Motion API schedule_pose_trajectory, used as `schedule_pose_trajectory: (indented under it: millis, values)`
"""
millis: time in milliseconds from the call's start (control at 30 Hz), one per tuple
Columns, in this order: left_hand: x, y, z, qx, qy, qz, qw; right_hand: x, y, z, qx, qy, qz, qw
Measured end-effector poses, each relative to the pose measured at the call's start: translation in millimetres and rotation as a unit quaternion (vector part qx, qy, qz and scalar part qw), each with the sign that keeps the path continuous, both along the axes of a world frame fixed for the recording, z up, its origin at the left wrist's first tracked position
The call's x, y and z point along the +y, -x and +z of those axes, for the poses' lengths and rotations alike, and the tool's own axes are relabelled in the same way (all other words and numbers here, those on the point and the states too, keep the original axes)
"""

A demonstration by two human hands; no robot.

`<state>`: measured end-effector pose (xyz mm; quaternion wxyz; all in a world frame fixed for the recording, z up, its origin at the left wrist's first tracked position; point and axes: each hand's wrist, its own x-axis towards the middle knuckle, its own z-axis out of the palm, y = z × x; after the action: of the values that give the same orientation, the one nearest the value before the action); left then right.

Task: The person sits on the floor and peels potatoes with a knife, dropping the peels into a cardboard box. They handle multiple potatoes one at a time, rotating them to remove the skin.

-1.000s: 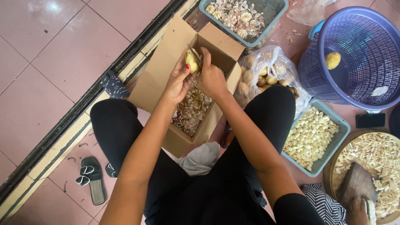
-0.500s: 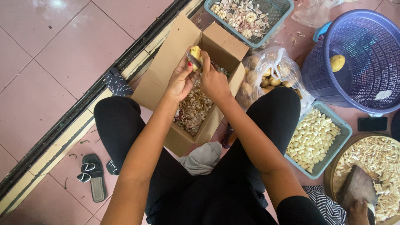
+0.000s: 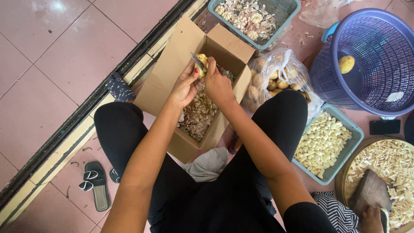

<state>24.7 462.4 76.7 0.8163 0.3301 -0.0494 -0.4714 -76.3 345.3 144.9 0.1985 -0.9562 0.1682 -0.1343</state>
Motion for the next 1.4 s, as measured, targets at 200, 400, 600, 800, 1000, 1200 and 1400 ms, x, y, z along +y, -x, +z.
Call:
schedule_pose_trajectory:
  millis: [200,400,600,800,1000,1200,1400]
  values:
    - [1.3,1.5,1.8,-0.017,0.012,-0.012,1.0,-7.8,-4.3,-3.9,0.011,-0.037,-0.014,0.999]
    - [0.2,-1.7,15.0,-0.009,0.005,0.011,1.0,-10.7,-4.3,12.8,0.027,-0.071,0.017,0.997]
    - [4.6,-9.4,19.5,-0.006,0.052,0.033,0.998,4.2,-6.2,19.7,0.063,-0.017,0.031,0.997]
    - [4.7,-5.0,18.9,-0.037,0.051,0.032,0.998,6.2,-7.7,7.9,0.0,0.009,0.024,1.0]
    - [2.5,-1.4,18.8,-0.038,0.044,0.013,0.998,-2.3,-8.6,-0.6,0.013,-0.008,0.013,1.0]
    - [-0.8,1.4,16.4,-0.065,0.01,-0.005,0.998,-7.1,-5.7,-5.7,0.025,-0.026,0.002,0.999]
    - [-3.7,3.3,9.5,-0.065,-0.004,-0.019,0.998,-10.2,-5.8,-11.2,0.032,-0.016,-0.015,0.999]
